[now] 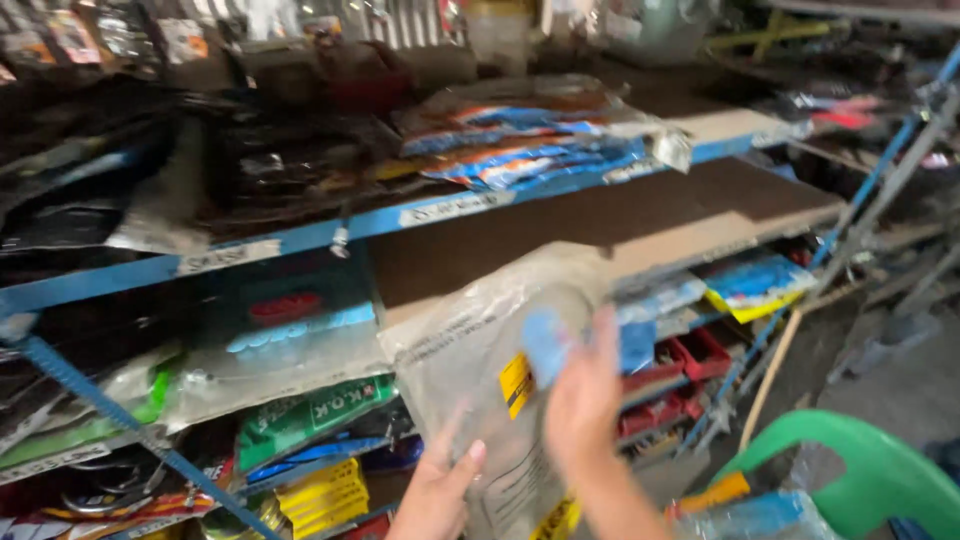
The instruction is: The person wipes the surface of several packaged items on a shelf using a blue cloth. They handle a large yellow and white package, a smaller white package, and a blue package, wiping each one before placing it back on the shelf.
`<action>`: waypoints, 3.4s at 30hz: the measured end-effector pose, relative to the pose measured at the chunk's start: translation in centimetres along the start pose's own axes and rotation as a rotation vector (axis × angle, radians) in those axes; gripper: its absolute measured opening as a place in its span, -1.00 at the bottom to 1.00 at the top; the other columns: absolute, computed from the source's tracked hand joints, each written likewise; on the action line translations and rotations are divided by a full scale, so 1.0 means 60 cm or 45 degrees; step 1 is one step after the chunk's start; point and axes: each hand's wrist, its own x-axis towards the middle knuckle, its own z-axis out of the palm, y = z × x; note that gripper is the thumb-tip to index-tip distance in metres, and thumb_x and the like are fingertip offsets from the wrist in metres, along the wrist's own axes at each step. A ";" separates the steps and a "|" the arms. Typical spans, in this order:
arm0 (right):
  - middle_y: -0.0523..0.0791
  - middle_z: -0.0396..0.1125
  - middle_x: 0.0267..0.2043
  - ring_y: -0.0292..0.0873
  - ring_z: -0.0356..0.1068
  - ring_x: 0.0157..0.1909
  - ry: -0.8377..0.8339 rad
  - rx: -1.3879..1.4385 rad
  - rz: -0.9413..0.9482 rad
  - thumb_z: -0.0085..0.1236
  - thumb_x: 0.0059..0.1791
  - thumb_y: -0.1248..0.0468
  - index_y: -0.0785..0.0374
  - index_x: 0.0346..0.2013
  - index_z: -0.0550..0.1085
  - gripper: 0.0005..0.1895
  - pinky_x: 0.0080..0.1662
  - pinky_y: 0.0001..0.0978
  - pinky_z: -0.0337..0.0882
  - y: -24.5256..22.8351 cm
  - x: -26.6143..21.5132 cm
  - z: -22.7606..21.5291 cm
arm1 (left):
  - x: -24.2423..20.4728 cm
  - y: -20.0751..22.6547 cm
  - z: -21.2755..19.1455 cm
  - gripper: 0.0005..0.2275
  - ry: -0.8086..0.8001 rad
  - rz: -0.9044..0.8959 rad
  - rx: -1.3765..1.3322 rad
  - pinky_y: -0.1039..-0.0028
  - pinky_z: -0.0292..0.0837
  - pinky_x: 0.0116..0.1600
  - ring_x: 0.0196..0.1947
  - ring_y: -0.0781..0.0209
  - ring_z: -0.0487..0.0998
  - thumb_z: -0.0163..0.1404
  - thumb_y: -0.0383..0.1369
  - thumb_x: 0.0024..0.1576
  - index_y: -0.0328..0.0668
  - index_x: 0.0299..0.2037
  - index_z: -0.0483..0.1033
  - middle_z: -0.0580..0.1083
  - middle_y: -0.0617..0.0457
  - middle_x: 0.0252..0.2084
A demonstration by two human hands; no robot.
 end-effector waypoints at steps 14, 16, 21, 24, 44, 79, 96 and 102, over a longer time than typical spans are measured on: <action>0.10 0.24 0.38 0.02 0.23 0.41 -0.714 0.491 0.360 -0.09 -0.02 0.37 0.40 0.27 0.28 -0.47 0.34 -0.22 0.20 0.186 -0.247 0.160 | 0.048 -0.057 -0.072 -0.60 -0.056 0.372 0.059 0.44 0.08 0.38 0.33 0.24 0.27 -0.04 -0.36 0.25 -0.27 0.29 0.33 0.34 0.01 0.33; 0.03 0.14 0.46 -0.07 0.12 0.46 -0.952 0.766 0.897 -0.15 0.06 0.20 0.29 0.45 0.10 -0.35 0.40 -0.27 0.03 0.251 -0.301 0.164 | 0.026 -0.024 -0.071 -0.72 0.024 0.422 0.136 0.51 0.30 0.29 0.14 0.27 0.46 -0.10 -0.46 0.25 -0.25 0.15 0.44 0.48 0.06 0.13; 0.35 0.29 0.21 0.44 0.27 0.32 -0.466 -0.036 -0.252 -0.07 -0.09 0.57 0.58 0.03 0.39 -0.62 0.41 0.12 0.17 -0.118 -0.109 0.033 | -0.039 0.016 -0.048 -0.88 -0.042 -0.010 -0.347 0.55 0.42 -0.20 -0.29 0.35 0.46 0.06 -0.37 0.28 -0.24 -0.09 0.56 0.53 0.07 -0.22; 0.20 0.19 0.40 0.25 0.13 0.50 -0.749 0.041 -0.460 0.09 -0.10 0.43 0.47 0.14 0.40 -0.51 0.41 0.07 0.12 -0.166 -0.150 0.018 | -0.054 0.073 -0.038 -0.79 -0.046 -0.052 -0.366 0.46 0.45 -0.09 -0.18 0.24 0.51 -0.01 -0.35 0.29 -0.28 0.05 0.50 0.53 0.00 -0.08; 0.21 0.14 0.40 0.38 0.05 0.48 -0.921 0.060 -0.491 -0.02 0.01 0.27 0.44 0.23 0.34 -0.49 0.37 0.27 0.07 -0.111 -0.313 -0.021 | -0.060 0.219 0.022 -0.45 -0.051 -0.201 -0.534 -0.34 0.26 0.20 0.25 -0.49 0.36 -0.27 -0.06 0.23 -0.01 0.43 0.18 0.34 -0.12 0.35; 0.02 0.48 -0.16 0.07 0.47 0.05 0.044 0.026 0.822 -0.03 0.17 -0.05 0.19 -0.11 0.54 -0.62 0.11 -0.07 0.39 0.075 -0.034 0.061 | -0.012 0.038 -0.187 -0.66 0.303 -0.122 -0.155 -0.18 0.53 0.06 -0.08 -0.20 0.64 0.05 -0.26 0.23 -0.34 0.13 0.49 0.57 -0.29 -0.02; 0.04 0.38 -0.45 -0.06 0.39 -0.29 -0.373 0.040 0.768 0.29 -0.02 0.25 0.21 -0.30 0.50 -0.87 -0.17 -0.14 0.40 0.107 -0.139 -0.013 | 0.005 0.113 -0.096 -0.70 0.305 0.387 0.162 0.11 0.63 0.06 -0.02 0.03 0.62 0.11 -0.57 0.16 -0.39 0.11 0.55 0.58 -0.18 0.03; -0.10 0.26 -0.62 -0.21 0.27 -0.46 -0.595 0.093 0.737 0.45 -0.11 0.21 0.17 -0.47 0.48 -0.76 -0.33 -0.31 0.32 0.116 -0.105 -0.043 | -0.015 0.155 -0.040 -0.72 0.415 0.492 -0.052 0.03 0.59 0.18 0.04 -0.02 0.60 0.03 -0.51 0.24 -0.42 0.14 0.50 0.56 -0.21 0.06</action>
